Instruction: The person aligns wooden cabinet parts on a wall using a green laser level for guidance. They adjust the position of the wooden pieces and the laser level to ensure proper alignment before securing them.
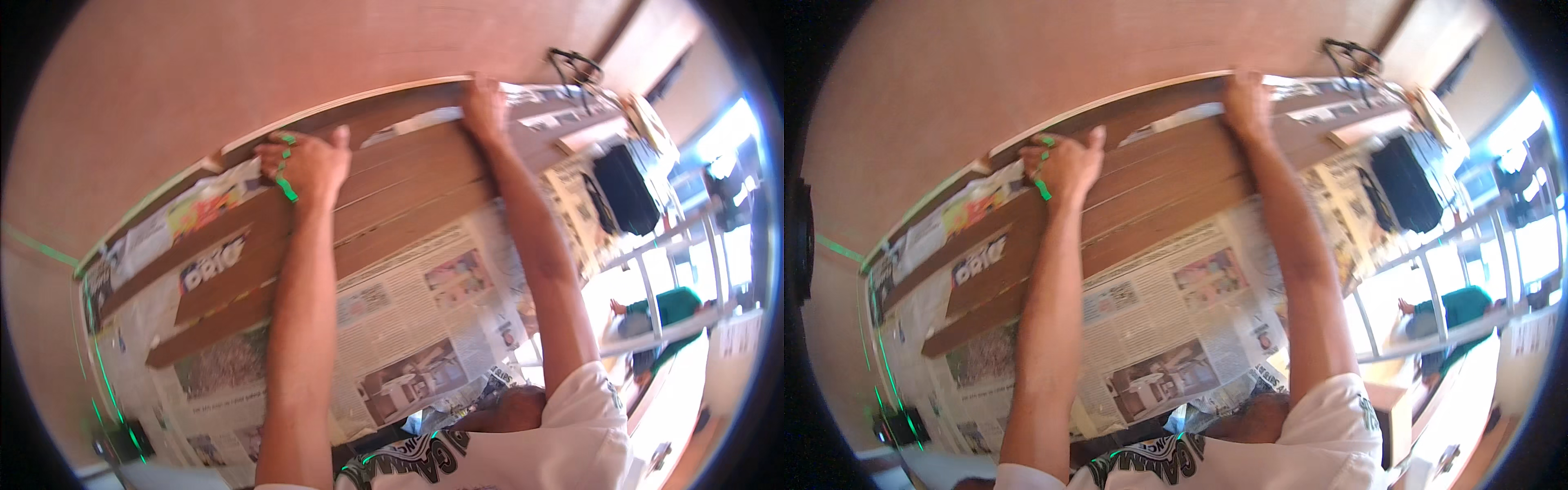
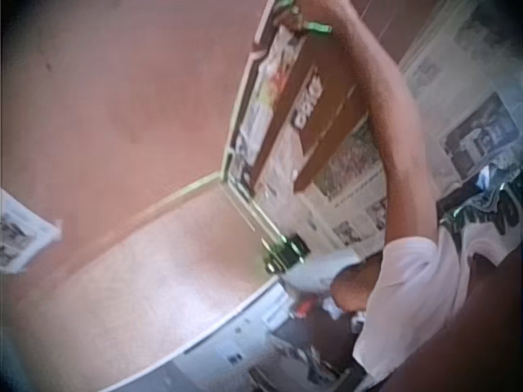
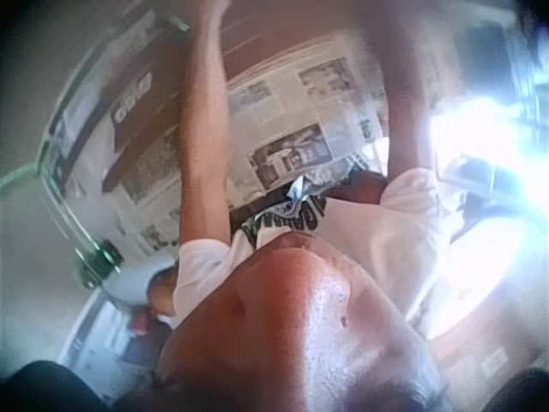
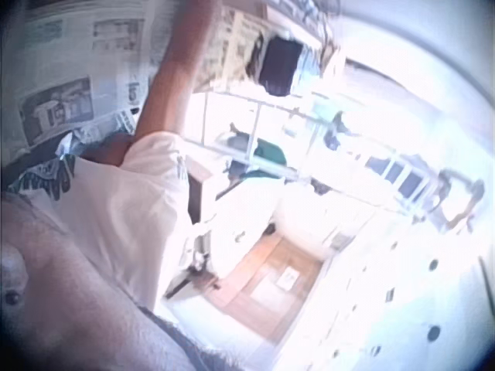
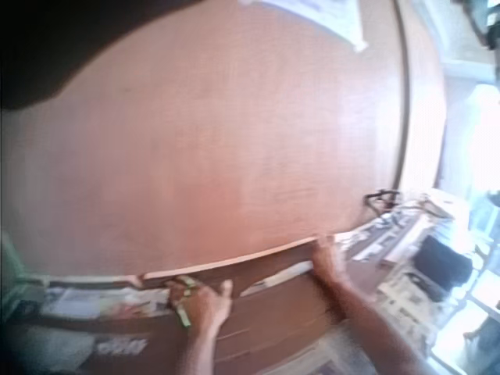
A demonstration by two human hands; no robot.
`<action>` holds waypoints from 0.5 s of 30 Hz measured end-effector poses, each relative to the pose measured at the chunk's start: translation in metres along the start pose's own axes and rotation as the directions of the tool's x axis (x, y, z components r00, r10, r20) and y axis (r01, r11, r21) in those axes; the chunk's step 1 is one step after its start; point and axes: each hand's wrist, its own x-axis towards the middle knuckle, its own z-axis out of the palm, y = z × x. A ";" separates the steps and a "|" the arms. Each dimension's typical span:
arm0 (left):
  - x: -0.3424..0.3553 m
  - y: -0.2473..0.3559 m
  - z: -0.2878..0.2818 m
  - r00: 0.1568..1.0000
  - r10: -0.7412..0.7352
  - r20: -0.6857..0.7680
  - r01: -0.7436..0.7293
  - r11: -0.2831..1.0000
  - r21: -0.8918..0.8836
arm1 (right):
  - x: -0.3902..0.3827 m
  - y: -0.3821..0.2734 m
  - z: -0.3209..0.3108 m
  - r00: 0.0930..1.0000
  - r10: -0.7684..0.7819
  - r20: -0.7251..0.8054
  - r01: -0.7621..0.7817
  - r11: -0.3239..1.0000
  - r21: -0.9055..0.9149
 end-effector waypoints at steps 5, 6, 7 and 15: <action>-0.011 0.012 -0.004 0.994 0.108 -0.011 -0.107 0.993 0.055 | -0.012 -0.069 -0.046 0.996 -0.093 0.004 0.071 0.783 0.618; -0.012 0.009 -0.006 0.992 0.127 -0.018 -0.125 0.990 0.069 | -0.015 -0.090 -0.068 0.990 -0.121 0.069 0.046 0.752 0.657; -0.016 0.012 -0.006 0.988 0.150 -0.018 -0.149 0.986 0.072 | -0.017 -0.098 -0.069 0.984 -0.121 0.131 0.003 0.746 0.666; -0.022 0.013 -0.004 0.981 0.181 -0.067 -0.182 0.983 -0.012 | -0.006 -0.073 -0.066 0.817 -0.276 0.506 -0.365 0.431 0.825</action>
